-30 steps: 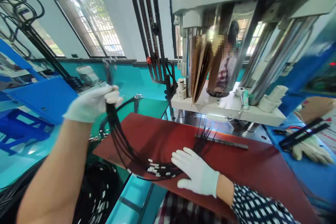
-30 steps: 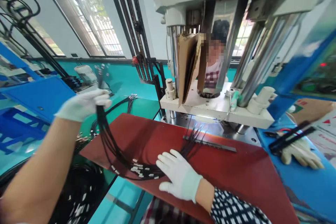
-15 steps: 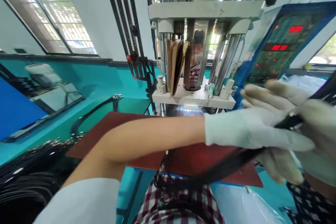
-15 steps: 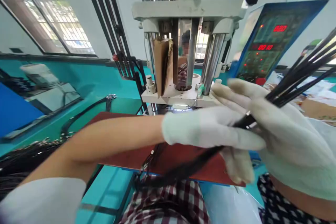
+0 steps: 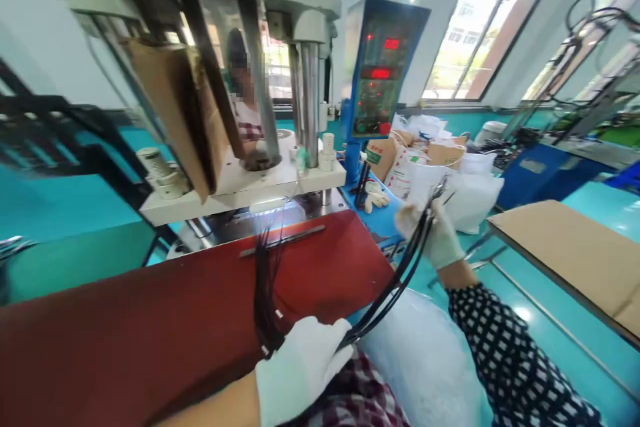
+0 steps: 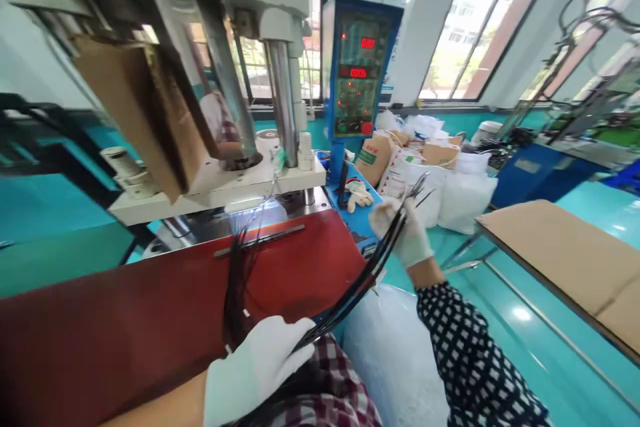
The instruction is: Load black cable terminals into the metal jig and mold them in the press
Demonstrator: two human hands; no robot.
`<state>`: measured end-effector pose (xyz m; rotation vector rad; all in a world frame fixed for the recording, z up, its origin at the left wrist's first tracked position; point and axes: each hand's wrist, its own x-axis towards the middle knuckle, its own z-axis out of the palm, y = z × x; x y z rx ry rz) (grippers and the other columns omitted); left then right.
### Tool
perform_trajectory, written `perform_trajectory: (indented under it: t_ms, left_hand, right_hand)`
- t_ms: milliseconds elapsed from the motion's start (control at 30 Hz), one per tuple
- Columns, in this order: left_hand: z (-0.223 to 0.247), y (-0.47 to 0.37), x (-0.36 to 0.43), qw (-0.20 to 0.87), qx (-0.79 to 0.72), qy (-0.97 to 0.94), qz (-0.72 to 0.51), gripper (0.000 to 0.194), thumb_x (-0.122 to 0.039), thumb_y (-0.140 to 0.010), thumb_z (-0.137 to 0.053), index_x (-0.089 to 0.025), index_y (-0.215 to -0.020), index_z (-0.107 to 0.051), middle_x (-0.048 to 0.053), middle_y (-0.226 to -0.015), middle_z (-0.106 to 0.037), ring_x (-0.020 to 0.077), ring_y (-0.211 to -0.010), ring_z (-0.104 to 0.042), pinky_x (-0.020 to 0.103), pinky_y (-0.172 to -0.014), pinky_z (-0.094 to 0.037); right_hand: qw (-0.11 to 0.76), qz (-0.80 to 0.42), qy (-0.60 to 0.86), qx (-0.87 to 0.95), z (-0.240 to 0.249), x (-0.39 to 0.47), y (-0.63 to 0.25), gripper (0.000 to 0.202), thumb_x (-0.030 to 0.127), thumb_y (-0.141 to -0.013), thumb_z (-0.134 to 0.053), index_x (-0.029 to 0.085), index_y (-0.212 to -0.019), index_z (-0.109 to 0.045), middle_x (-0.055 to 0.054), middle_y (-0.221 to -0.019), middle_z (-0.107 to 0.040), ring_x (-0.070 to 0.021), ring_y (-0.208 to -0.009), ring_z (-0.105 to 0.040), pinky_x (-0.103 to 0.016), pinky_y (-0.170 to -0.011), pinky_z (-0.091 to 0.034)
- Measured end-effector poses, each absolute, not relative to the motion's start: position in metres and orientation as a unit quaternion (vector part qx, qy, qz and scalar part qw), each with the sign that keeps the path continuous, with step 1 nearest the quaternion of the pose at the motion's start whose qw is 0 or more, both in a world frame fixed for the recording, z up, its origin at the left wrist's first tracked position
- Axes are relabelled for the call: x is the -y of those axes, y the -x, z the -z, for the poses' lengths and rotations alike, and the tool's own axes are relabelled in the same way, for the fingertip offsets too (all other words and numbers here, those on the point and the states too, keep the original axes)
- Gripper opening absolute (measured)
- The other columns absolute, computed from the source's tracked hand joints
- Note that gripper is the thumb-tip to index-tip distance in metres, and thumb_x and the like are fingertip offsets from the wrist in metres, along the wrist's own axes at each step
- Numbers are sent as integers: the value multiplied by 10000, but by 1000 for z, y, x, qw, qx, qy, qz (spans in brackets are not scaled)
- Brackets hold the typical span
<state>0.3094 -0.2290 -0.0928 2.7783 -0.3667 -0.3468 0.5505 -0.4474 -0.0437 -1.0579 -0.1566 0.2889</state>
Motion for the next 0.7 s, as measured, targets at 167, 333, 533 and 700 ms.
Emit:
perform_trajectory:
  t_ms: [167,333,533,700]
  left_hand:
    - [143,-305,221,76,119,-984,104,343,-472,-928,-444,-264,-1067,-679,133,-737,-711,340,-769,-705,384,-626,-496]
    - [197,-294,206,78,189,-974,102,264,-403,-872,-537,-296,-1024,-724,111,-701,-725,327,-719,-712,417,-657,-550]
    - [94,-337,162,387,74,-916,-70,501,-499,-910,-534,-368,-1394,-523,72,-1352,-640,268,-1178,-642,425,-1040,-506]
    - [25,-401,128,639,35,-737,-216,697,-618,-939,-441,-181,-1481,-430,135,-1504,-494,286,-1335,-529,451,-1168,-379]
  right_hand:
    - [894,-184,408,-1,79,450,-549,140,188,-914,-630,180,-809,-537,69,-625,-524,-25,-523,-549,-118,-574,-526]
    - [893,-153,420,56,51,463,-570,130,257,-950,-588,203,-887,-489,110,-598,-384,-4,-399,-342,-88,-446,-381]
    - [738,-377,504,245,20,412,-516,288,401,-886,-649,154,-1005,-563,68,-544,-527,-69,-336,-437,-183,-350,-349]
    - [547,-593,500,314,30,345,-471,429,456,-866,-661,151,-1111,-486,-57,-780,-712,-165,-578,-690,-249,-527,-540]
